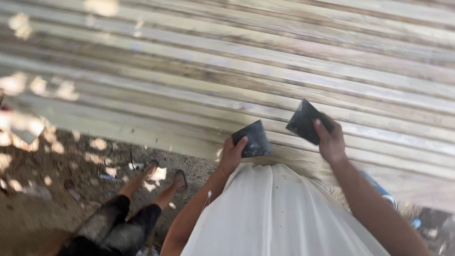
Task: The person sands a wooden surface made of parallel planks using two sanding blocks. They move the blocks back and forth along the grain, covering different sections of the wood. A paint can is visible nearby on the ground.
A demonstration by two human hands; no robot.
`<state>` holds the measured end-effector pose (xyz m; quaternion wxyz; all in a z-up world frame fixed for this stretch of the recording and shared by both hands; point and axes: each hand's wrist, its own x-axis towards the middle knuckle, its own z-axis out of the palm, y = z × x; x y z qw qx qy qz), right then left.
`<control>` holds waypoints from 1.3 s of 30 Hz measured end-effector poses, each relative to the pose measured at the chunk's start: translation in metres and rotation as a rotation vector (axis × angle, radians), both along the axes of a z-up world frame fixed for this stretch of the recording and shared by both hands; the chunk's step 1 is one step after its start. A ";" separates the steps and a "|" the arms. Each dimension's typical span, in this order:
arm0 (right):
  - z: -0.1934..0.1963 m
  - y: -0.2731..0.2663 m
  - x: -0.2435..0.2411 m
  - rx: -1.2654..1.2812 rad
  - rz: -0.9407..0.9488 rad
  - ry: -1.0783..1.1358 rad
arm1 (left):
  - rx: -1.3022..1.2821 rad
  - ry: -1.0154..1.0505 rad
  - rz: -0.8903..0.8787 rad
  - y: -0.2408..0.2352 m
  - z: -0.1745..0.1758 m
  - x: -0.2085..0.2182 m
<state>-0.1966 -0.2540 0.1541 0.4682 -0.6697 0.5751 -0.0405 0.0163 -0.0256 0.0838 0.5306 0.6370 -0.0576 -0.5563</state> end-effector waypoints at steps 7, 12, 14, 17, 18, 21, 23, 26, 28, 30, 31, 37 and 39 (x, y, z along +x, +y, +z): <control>0.032 0.084 0.012 0.257 -0.122 -0.468 | -0.171 -0.127 0.201 -0.024 0.049 -0.031; 0.066 0.092 -0.003 0.018 0.904 -0.165 | -0.304 0.019 0.340 0.014 0.067 -0.028; 0.079 0.098 -0.005 0.055 0.817 -0.116 | -0.350 0.100 0.404 0.029 0.073 -0.020; 0.091 0.087 0.002 -0.003 0.426 -0.012 | -0.453 0.336 0.460 0.046 0.075 -0.006; 0.096 0.085 0.000 -0.006 0.321 -0.074 | -0.444 0.403 0.390 0.062 0.077 -0.011; 0.109 0.097 -0.012 0.202 0.185 -0.563 | -0.371 0.527 0.172 0.102 0.088 -0.048; 0.109 0.090 0.007 0.109 0.344 -0.718 | -0.294 0.428 0.021 0.094 0.089 -0.049; 0.114 0.112 0.010 -0.234 0.706 -0.459 | -0.379 0.559 -0.008 0.111 0.101 -0.083; 0.115 0.131 -0.004 -0.309 0.782 -0.388 | -0.458 0.452 -0.010 0.131 0.112 -0.108; 0.116 0.145 -0.021 -0.395 0.908 -0.450 | -0.485 0.322 -0.008 0.146 0.124 -0.109; 0.115 0.150 -0.027 -0.440 0.973 -0.483 | -0.470 0.255 0.010 0.155 0.131 -0.110; 0.113 0.206 -0.109 -0.300 0.724 -0.190 | -0.708 0.222 0.631 0.201 0.170 -0.144; 0.121 0.230 -0.127 -0.282 0.488 -0.386 | -0.601 -0.067 0.746 0.211 0.174 -0.175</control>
